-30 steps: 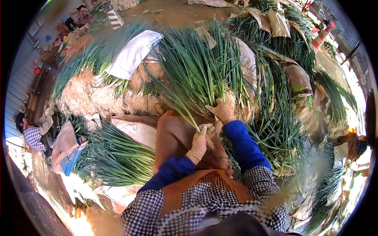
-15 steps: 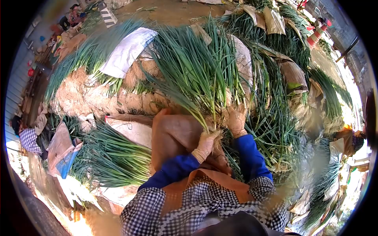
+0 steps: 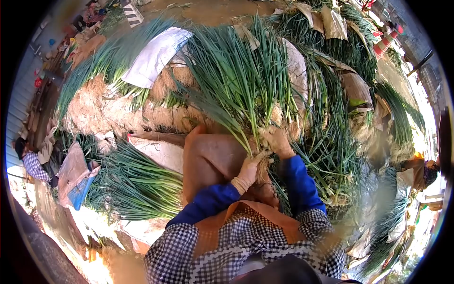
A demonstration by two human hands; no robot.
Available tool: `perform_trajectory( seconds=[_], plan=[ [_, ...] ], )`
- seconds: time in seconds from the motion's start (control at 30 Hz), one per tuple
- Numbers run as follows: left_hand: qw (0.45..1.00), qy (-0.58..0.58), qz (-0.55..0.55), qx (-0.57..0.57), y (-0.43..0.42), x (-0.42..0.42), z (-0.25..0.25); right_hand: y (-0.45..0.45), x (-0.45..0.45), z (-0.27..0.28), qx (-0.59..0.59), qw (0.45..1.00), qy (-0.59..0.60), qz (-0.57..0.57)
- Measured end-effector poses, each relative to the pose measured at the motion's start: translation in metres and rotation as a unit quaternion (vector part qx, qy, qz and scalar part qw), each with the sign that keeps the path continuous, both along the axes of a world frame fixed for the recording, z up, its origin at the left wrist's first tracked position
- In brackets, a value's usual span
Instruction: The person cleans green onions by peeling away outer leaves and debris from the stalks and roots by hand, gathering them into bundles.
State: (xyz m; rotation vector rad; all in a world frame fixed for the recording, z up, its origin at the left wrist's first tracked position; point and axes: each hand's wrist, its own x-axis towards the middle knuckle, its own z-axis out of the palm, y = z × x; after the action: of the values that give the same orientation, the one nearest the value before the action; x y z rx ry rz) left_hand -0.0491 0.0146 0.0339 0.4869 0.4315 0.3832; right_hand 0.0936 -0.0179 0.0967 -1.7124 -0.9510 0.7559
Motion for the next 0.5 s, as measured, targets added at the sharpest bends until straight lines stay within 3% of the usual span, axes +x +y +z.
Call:
perform_trajectory(
  seconds=[0.03,0.07,0.1,0.13,0.2,0.23,0.27,0.3,0.4,0.47,0.5],
  plan=[
    [1.000,-0.012,-0.003,-0.028,0.002,0.002,-0.004,-0.012,-0.011,-0.002,-0.029,0.999,-0.005,-0.013],
    [0.999,-0.011,-0.002,-0.030,0.003,0.001,-0.003,-0.032,-0.028,0.021,-0.054,0.987,0.149,-0.010],
    [1.000,0.002,-0.009,-0.019,0.006,-0.001,0.003,-0.055,-0.032,0.023,0.006,0.986,0.165,0.037],
    [1.000,0.015,-0.018,-0.009,0.010,-0.003,0.009,-0.081,-0.034,0.038,-0.037,0.982,0.183,0.028],
    [0.999,0.029,-0.007,-0.045,0.016,-0.003,0.011,-0.147,-0.010,0.020,0.047,0.952,0.296,-0.065],
    [0.999,0.024,-0.019,-0.031,0.018,-0.002,0.002,-0.169,0.005,0.024,0.005,0.973,0.203,-0.112],
    [0.999,0.019,-0.032,-0.016,0.019,-0.001,-0.006,-0.181,0.026,0.026,-0.155,0.965,0.166,-0.128],
    [0.999,0.008,-0.038,-0.008,0.018,-0.001,-0.009,-0.177,0.029,0.024,-0.155,0.965,0.165,-0.134],
    [0.999,0.006,-0.046,0.020,0.013,-0.001,-0.003,-0.135,0.033,0.006,-0.259,0.946,-0.141,-0.131],
    [0.996,0.022,-0.072,0.038,0.009,-0.008,0.002,-0.074,0.020,0.023,-0.176,0.980,0.047,-0.084],
    [0.998,-0.007,-0.060,-0.006,0.006,-0.008,0.009,-0.050,0.017,0.020,-0.095,0.987,0.115,-0.067]
  ],
)
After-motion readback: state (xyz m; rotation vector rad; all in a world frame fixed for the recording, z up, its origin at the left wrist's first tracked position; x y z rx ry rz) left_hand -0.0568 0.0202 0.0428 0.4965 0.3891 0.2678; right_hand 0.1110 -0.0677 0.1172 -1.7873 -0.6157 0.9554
